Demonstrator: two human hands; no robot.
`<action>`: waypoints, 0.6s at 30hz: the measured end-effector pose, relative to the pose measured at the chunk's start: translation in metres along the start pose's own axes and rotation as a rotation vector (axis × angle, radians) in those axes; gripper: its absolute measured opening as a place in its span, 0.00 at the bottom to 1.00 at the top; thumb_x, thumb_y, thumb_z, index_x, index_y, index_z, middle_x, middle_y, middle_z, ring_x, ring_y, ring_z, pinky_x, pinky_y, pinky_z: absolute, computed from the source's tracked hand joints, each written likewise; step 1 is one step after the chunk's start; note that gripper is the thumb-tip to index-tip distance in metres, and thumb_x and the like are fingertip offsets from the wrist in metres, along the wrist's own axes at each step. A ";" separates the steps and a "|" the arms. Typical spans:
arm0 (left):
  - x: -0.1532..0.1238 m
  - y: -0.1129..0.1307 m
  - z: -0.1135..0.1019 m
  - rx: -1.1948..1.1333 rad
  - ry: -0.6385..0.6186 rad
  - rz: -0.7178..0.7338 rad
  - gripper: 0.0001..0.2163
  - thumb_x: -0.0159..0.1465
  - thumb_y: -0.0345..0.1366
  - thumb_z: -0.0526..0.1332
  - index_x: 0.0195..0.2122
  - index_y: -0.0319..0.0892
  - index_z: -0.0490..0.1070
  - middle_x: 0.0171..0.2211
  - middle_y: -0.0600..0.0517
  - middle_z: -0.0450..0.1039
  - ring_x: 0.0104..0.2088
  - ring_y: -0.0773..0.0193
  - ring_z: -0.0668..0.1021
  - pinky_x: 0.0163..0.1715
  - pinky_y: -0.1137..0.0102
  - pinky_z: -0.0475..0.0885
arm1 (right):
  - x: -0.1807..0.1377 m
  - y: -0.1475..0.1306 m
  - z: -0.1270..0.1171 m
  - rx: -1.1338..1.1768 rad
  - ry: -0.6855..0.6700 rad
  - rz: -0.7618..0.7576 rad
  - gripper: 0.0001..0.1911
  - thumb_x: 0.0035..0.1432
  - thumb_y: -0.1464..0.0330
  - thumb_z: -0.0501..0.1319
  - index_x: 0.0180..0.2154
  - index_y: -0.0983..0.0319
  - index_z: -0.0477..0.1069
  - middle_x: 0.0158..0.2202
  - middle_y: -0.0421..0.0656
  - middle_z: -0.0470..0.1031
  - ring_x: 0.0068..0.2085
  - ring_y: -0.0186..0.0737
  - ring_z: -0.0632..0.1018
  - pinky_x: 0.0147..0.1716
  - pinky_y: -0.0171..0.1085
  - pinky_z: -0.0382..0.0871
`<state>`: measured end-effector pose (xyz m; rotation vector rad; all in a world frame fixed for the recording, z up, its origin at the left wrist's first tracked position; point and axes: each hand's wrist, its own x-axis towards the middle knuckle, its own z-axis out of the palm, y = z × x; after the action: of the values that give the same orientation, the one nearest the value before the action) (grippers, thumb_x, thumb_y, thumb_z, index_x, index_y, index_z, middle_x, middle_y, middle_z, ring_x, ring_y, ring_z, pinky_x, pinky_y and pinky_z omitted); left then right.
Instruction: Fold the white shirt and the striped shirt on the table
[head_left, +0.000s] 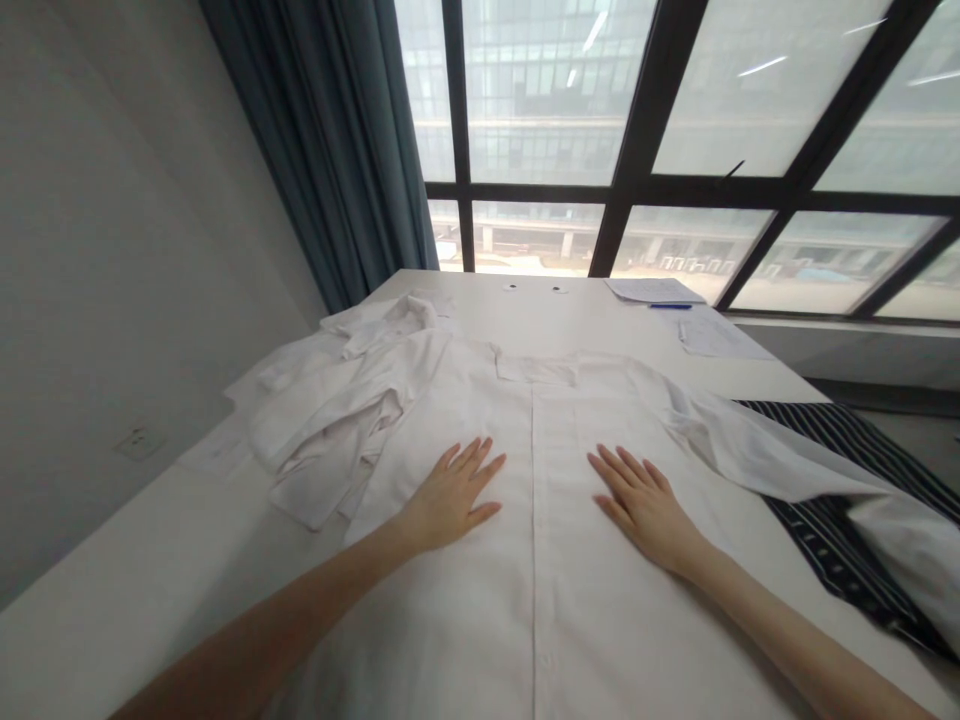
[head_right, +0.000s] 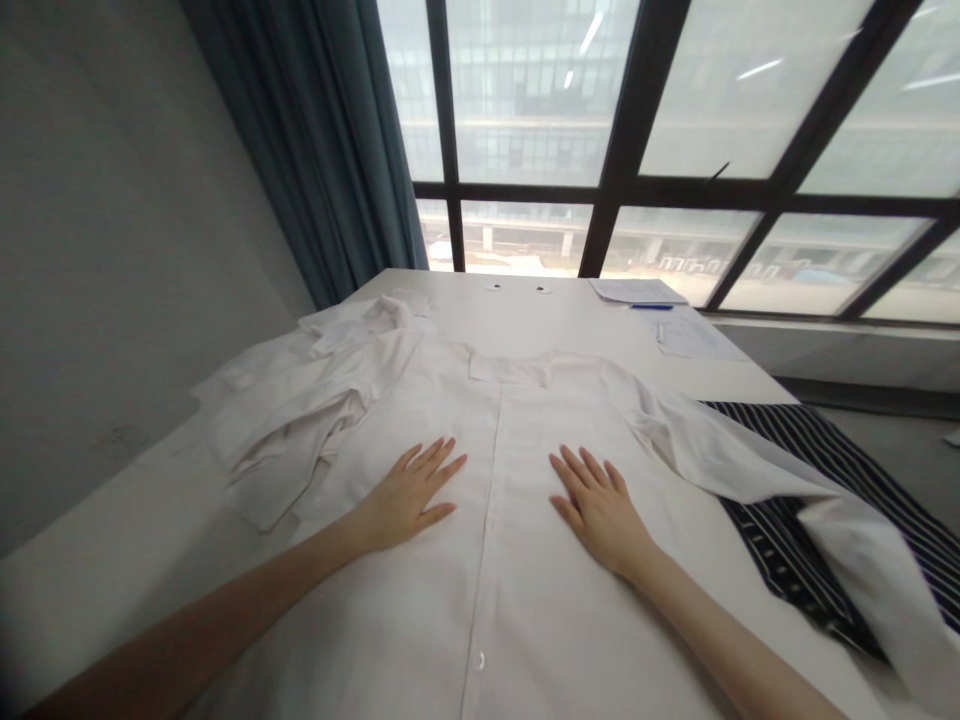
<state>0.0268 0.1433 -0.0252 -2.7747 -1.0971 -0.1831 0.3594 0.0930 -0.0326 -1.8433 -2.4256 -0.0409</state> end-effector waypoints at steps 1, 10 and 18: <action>-0.006 -0.006 -0.001 0.010 -0.006 -0.003 0.28 0.71 0.52 0.46 0.68 0.44 0.50 0.68 0.43 0.50 0.68 0.55 0.54 0.64 0.57 0.49 | -0.005 0.012 0.001 -0.019 0.011 0.032 0.30 0.68 0.52 0.42 0.67 0.53 0.52 0.69 0.41 0.52 0.68 0.47 0.53 0.63 0.54 0.52; -0.052 0.018 -0.021 -0.015 0.056 -0.071 0.25 0.70 0.43 0.51 0.65 0.38 0.57 0.67 0.40 0.52 0.67 0.52 0.55 0.65 0.54 0.48 | -0.056 0.038 0.003 -0.125 0.247 0.160 0.29 0.69 0.58 0.41 0.63 0.62 0.60 0.65 0.51 0.61 0.65 0.52 0.61 0.60 0.55 0.57; -0.076 0.086 -0.051 -0.290 -0.207 0.136 0.38 0.64 0.47 0.60 0.70 0.43 0.44 0.70 0.44 0.41 0.69 0.48 0.49 0.65 0.51 0.50 | -0.095 -0.073 -0.020 0.033 0.050 -0.327 0.33 0.68 0.61 0.49 0.70 0.54 0.39 0.68 0.42 0.53 0.67 0.46 0.57 0.62 0.49 0.57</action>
<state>0.0278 0.0211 0.0042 -3.1764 -0.9875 -0.0421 0.3151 -0.0193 -0.0184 -1.3971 -2.6461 -0.0695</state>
